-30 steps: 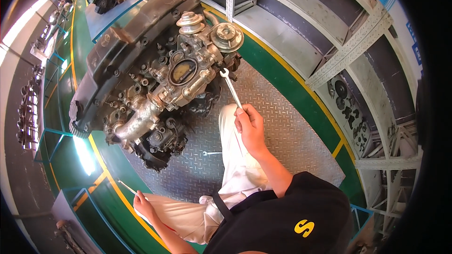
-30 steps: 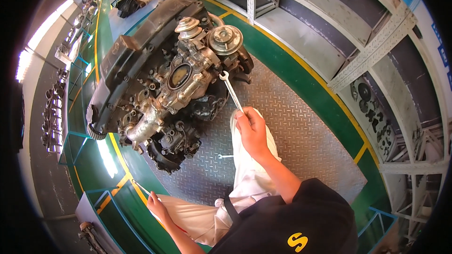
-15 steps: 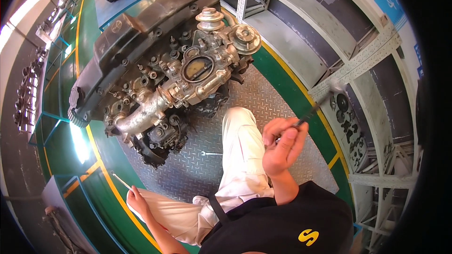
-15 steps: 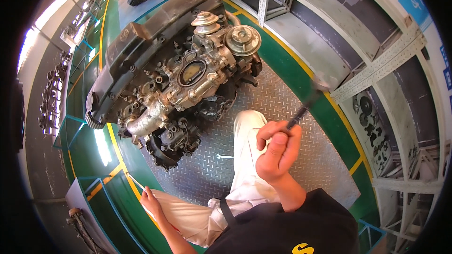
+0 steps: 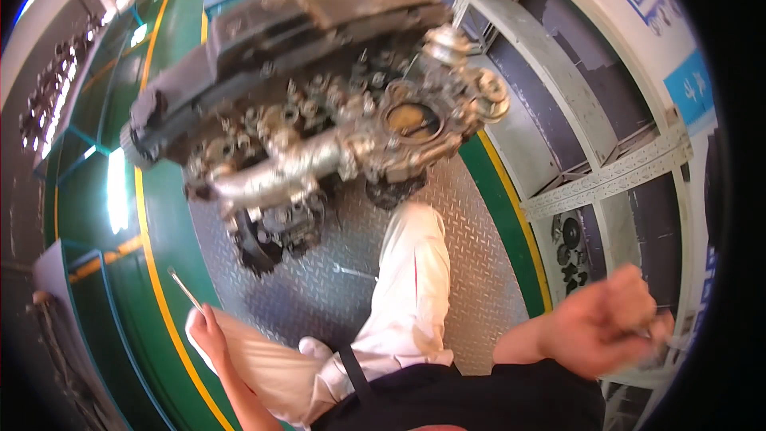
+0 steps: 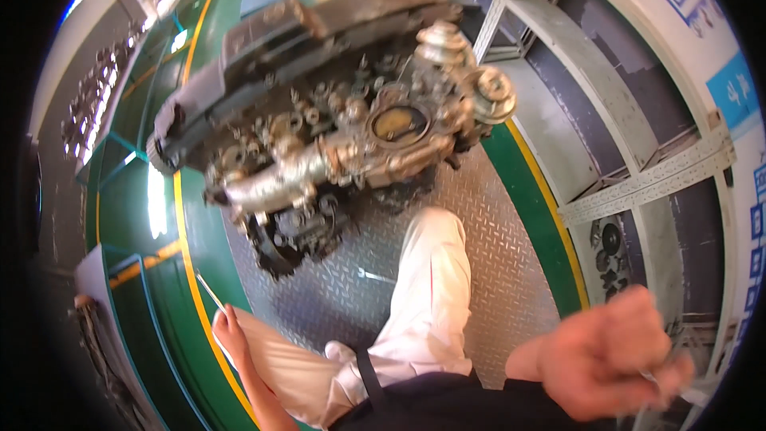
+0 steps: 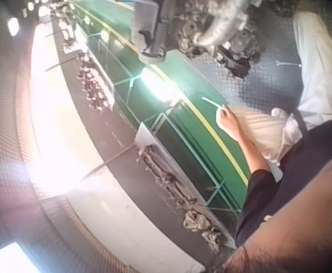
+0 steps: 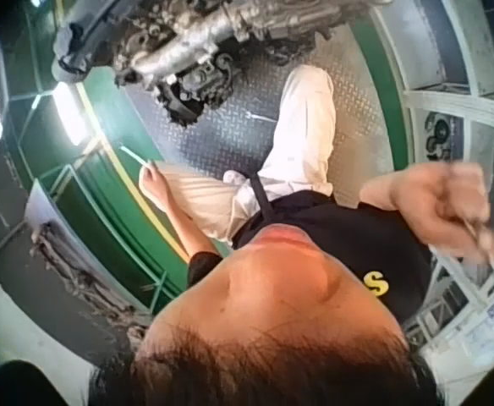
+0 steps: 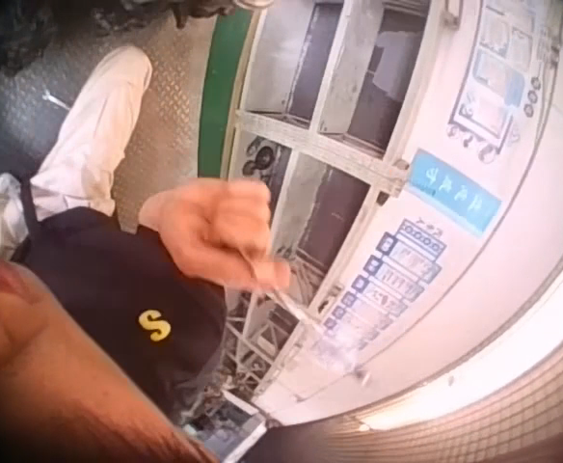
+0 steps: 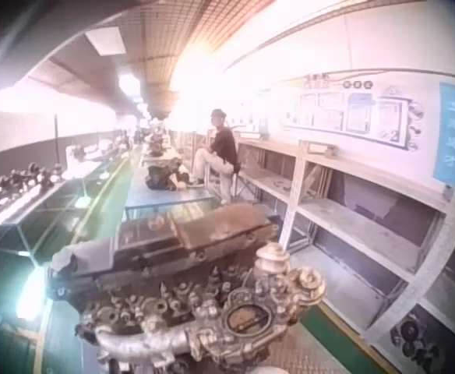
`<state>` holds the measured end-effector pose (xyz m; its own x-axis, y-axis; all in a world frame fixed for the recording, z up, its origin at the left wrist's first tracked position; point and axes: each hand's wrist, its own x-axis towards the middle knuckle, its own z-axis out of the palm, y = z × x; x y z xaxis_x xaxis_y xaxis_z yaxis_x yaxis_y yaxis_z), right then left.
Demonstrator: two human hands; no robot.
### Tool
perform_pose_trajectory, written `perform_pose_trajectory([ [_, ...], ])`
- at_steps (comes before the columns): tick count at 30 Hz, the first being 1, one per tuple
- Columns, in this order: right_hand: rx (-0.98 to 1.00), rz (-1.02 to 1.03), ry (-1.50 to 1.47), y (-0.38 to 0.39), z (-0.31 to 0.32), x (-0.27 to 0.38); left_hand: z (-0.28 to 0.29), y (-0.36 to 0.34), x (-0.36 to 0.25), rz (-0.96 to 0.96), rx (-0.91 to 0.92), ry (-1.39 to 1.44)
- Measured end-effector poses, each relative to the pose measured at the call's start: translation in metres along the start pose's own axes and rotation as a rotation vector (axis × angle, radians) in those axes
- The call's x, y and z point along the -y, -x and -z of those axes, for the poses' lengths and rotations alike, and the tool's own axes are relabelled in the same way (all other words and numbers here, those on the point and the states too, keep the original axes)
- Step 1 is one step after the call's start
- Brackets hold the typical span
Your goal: The person opens and handles a small box with another person, then walks over to an engine on a platform, sits down, and uses wrenches to work on the engine components.
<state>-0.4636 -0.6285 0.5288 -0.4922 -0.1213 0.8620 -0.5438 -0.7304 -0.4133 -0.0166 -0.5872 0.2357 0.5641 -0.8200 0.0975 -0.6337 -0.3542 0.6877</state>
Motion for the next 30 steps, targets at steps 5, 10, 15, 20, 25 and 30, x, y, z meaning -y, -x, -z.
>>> perform_pose_trajectory([
  [5,0.049,0.155,-0.351,-0.040,0.023,-0.008,0.011,0.005,-0.013,0.061,0.006,0.079],
  [10,0.084,0.175,-0.192,-0.034,0.018,-0.015,0.006,0.003,-0.015,0.033,-0.028,0.023],
  [15,0.388,-0.167,0.040,0.011,0.026,-0.043,0.009,0.003,-0.012,0.022,-0.061,0.051],
  [20,0.537,-0.349,0.232,0.051,0.043,-0.046,0.004,0.001,-0.006,0.017,-0.052,0.039],
  [25,0.527,-0.870,0.153,0.100,0.030,-0.039,0.010,-0.002,-0.006,0.018,-0.091,0.015],
  [30,0.569,-0.986,0.084,0.132,0.028,-0.039,0.005,-0.002,0.001,0.018,-0.087,0.031],
])
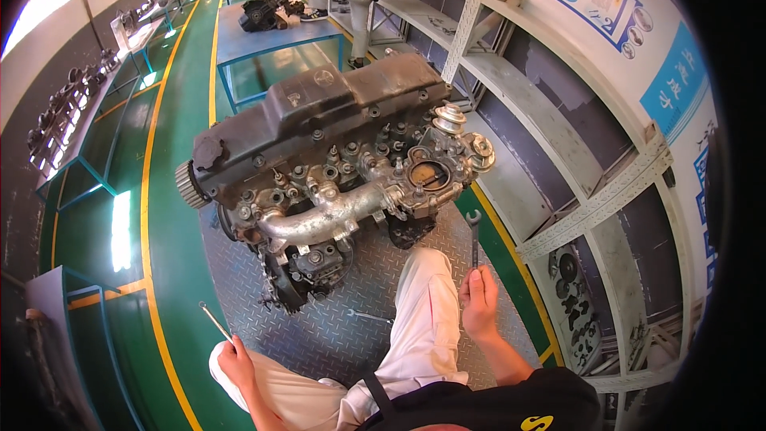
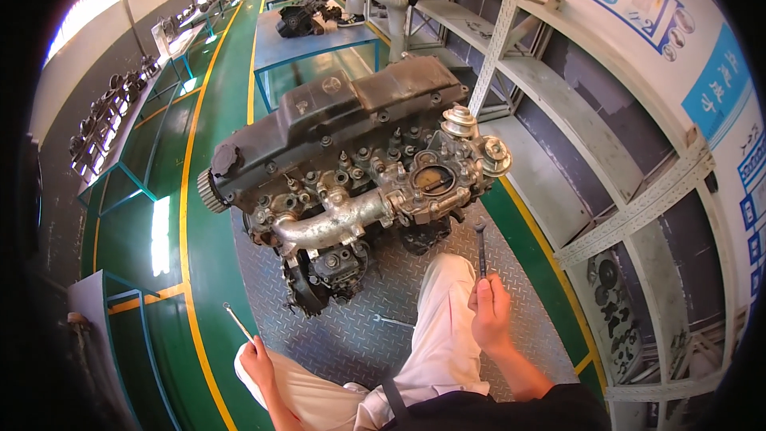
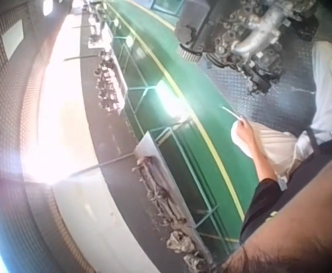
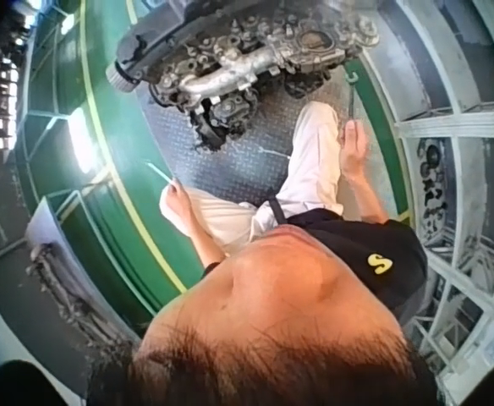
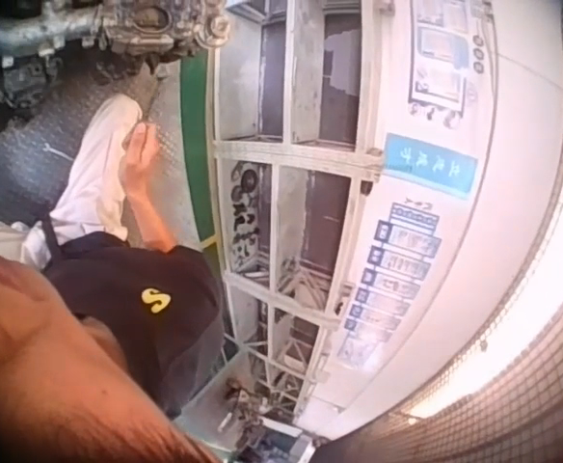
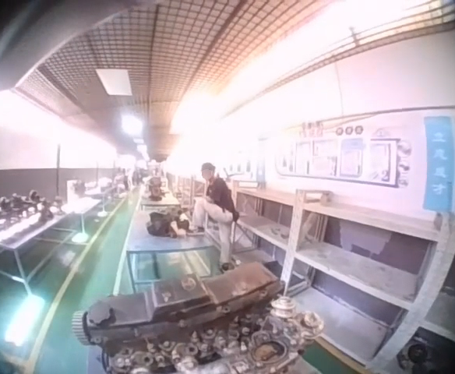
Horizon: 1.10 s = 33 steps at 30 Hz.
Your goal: The person opens and handles a small box with another person, then walks over to an engine on a platform, sits down, and uses wrenches to work on the engine components.
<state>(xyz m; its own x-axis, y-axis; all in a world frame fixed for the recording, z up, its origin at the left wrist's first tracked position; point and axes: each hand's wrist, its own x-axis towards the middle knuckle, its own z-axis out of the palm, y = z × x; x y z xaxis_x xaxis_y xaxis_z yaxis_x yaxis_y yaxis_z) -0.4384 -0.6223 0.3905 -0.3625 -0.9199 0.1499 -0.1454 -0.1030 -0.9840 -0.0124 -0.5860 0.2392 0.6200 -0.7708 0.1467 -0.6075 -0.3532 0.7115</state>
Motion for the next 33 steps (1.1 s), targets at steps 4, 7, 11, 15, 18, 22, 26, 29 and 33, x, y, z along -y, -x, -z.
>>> perform_pose_trajectory([
  [4,0.024,-0.050,-0.049,0.005,-0.003,-0.008,0.005,0.002,-0.004,0.014,0.028,-0.018],
  [7,0.025,-0.246,-0.183,-0.001,-0.001,-0.003,0.006,0.002,-0.001,-0.008,0.010,-0.053],
  [11,-0.160,-0.221,-0.293,-0.033,0.004,0.019,0.004,-0.004,0.016,-0.001,0.042,-0.067],
  [15,-0.033,-0.189,-0.248,-0.031,0.009,0.023,0.001,-0.010,0.009,0.045,0.075,-0.079],
  [18,0.045,-0.172,-0.174,-0.011,-0.001,0.016,-0.004,-0.012,0.009,0.011,0.076,-0.129],
  [22,0.154,-0.227,-0.209,0.009,-0.026,-0.002,-0.007,-0.012,-0.005,0.028,0.086,-0.158],
  [26,0.397,-0.299,-0.271,0.007,-0.063,0.007,-0.009,-0.010,-0.001,0.009,0.084,-0.176],
  [29,0.575,-0.260,-0.333,-0.017,-0.102,0.018,-0.008,-0.009,-0.006,0.011,0.099,-0.185],
  [33,0.544,-0.471,-0.673,-0.051,-0.156,0.057,-0.007,-0.005,-0.002,0.020,0.084,-0.192],
])
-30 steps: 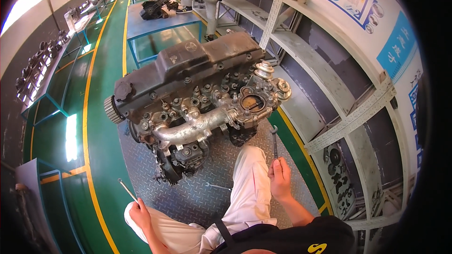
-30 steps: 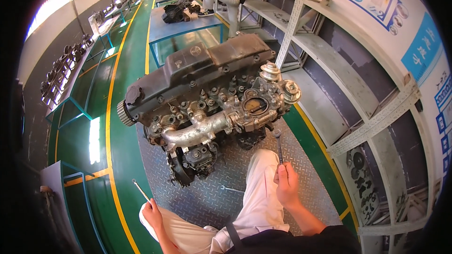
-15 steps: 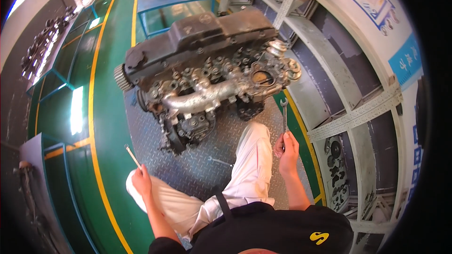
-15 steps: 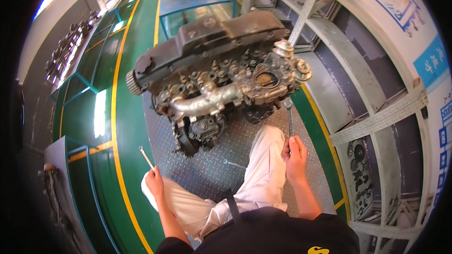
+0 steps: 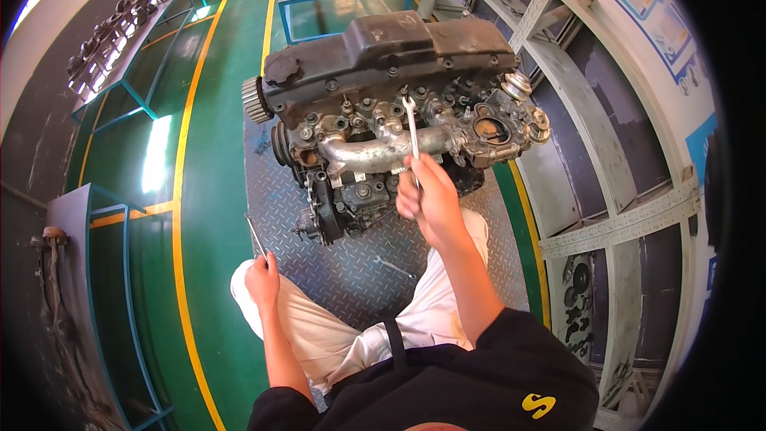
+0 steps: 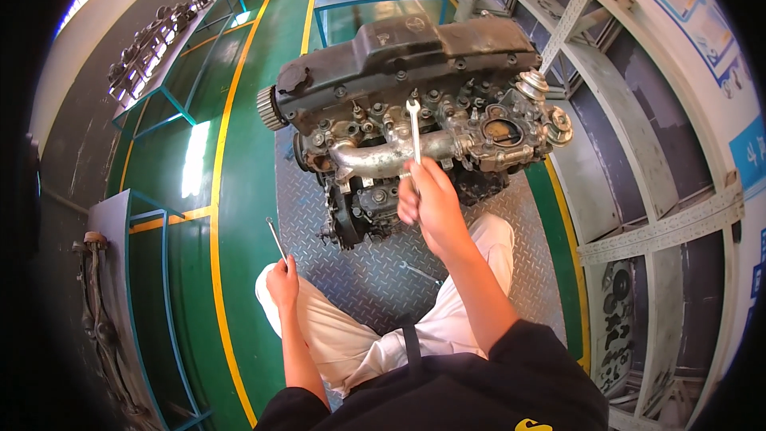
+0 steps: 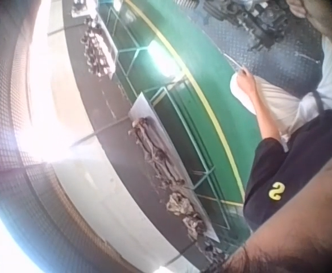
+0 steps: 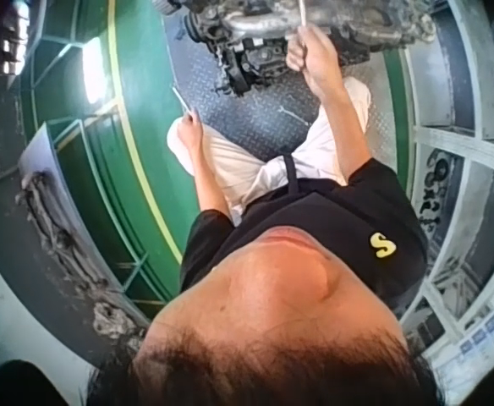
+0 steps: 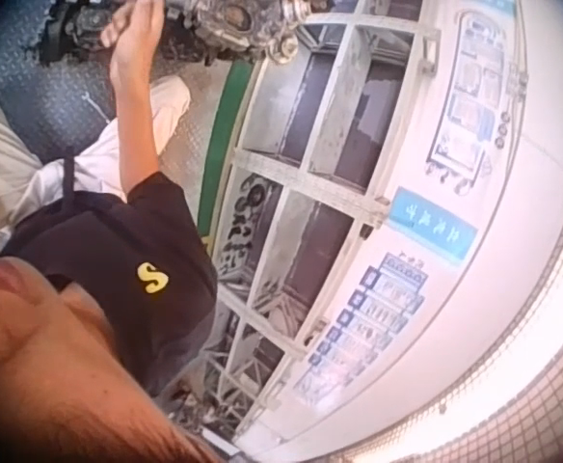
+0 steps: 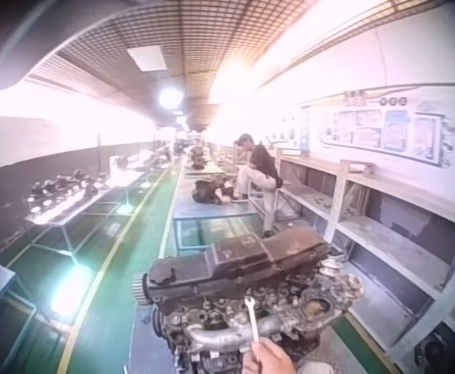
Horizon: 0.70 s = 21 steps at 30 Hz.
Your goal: The person opens and handles a small box with another person, then walks over to an engine on a platform, sits down, and uses wrenches to work on the engine components.
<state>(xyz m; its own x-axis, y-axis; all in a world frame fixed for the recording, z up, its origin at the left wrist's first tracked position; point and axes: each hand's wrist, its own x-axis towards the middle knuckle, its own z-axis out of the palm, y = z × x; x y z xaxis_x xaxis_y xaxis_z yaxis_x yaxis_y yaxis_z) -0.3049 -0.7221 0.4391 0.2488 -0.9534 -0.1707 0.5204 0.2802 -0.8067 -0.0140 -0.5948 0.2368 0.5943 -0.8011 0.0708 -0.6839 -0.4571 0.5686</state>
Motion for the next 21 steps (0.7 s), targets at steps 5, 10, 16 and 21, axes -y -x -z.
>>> perform_pose_trajectory([
  [5,-0.068,0.059,0.133,-0.049,-0.017,0.007,0.000,-0.002,0.001,0.004,-0.001,0.017],
  [10,-0.156,0.092,0.284,-0.060,-0.019,0.009,-0.001,-0.004,0.002,-0.027,-0.030,0.006],
  [16,-0.219,0.168,0.456,-0.069,-0.017,0.012,0.002,-0.004,0.000,0.031,0.020,-0.003],
  [21,-0.194,0.136,0.365,-0.069,-0.015,0.017,0.000,0.000,0.004,-0.011,-0.022,0.003],
])
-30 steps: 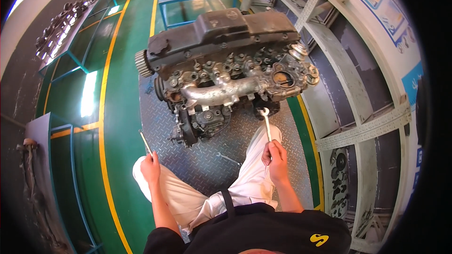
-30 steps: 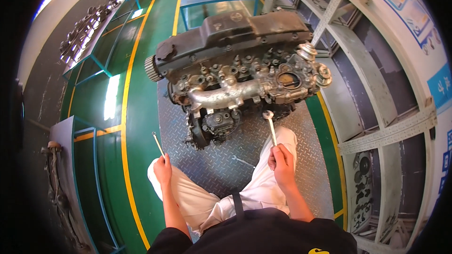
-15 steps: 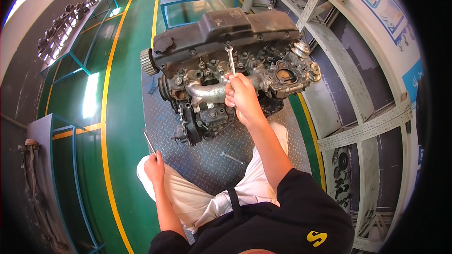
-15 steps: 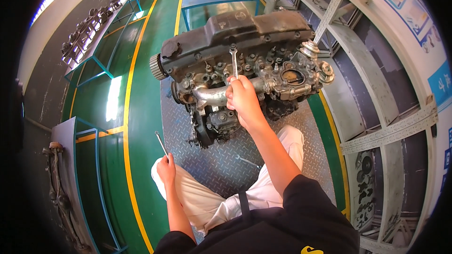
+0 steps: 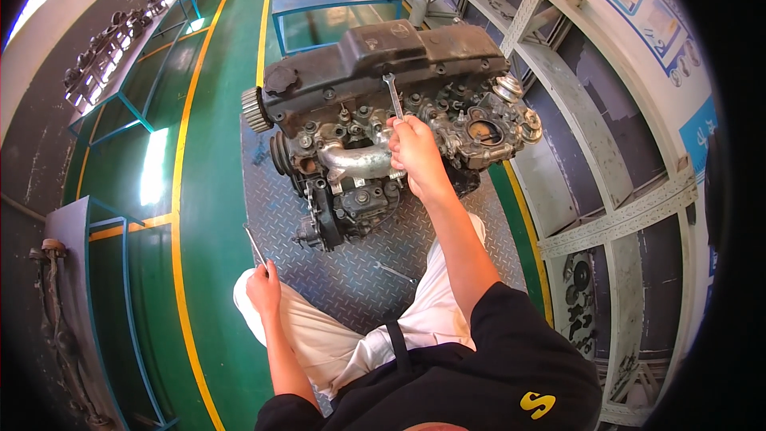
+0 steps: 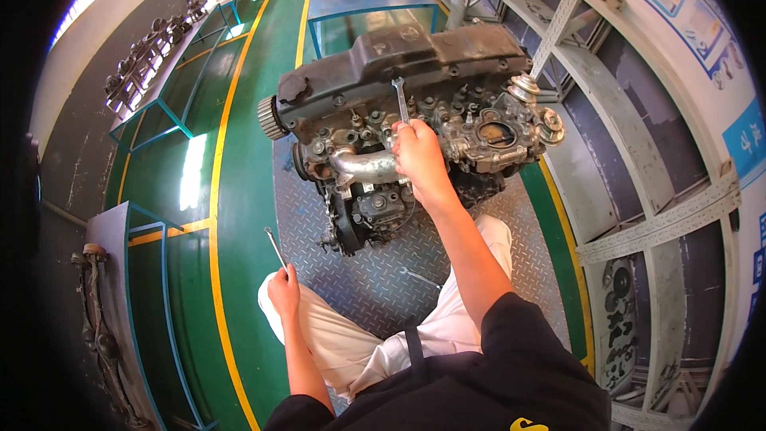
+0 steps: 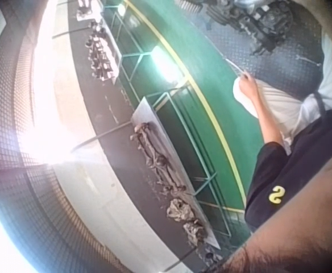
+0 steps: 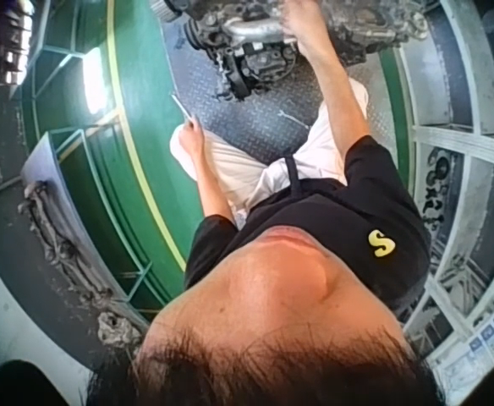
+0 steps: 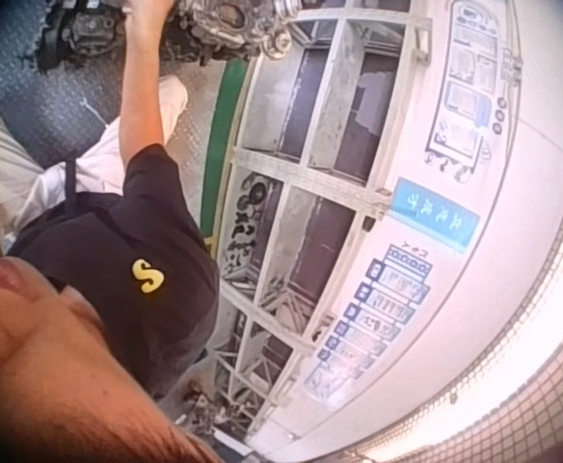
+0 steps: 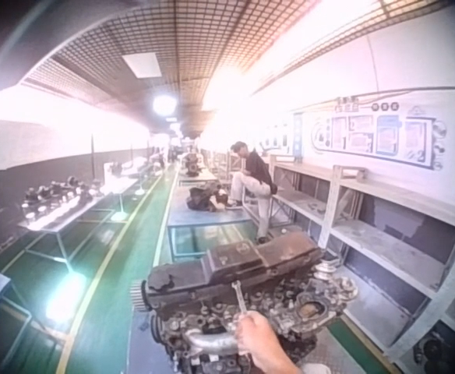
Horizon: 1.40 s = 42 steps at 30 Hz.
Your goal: The person opens and handles a small box with another person, then walks over to an engine on a platform, sits down, and uses wrenches to work on the engine components.
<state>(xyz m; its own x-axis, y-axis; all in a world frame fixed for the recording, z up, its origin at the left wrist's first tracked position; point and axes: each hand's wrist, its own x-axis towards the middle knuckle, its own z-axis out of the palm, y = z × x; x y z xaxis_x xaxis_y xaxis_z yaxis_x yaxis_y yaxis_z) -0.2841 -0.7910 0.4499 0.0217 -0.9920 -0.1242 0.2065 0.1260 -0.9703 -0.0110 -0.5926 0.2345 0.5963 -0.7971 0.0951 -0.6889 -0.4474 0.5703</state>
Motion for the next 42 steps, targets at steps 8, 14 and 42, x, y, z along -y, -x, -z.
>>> perform_pose_trajectory([
  [8,0.053,0.263,0.056,0.023,-0.021,-0.020,-0.001,-0.003,0.004,-0.023,-0.026,0.117],
  [14,0.262,0.262,0.472,0.104,0.034,-0.098,0.020,0.005,-0.029,0.030,0.149,0.727],
  [42,0.468,-0.525,-0.318,0.150,0.081,-0.136,0.037,0.011,-0.153,0.108,0.564,1.003],
])
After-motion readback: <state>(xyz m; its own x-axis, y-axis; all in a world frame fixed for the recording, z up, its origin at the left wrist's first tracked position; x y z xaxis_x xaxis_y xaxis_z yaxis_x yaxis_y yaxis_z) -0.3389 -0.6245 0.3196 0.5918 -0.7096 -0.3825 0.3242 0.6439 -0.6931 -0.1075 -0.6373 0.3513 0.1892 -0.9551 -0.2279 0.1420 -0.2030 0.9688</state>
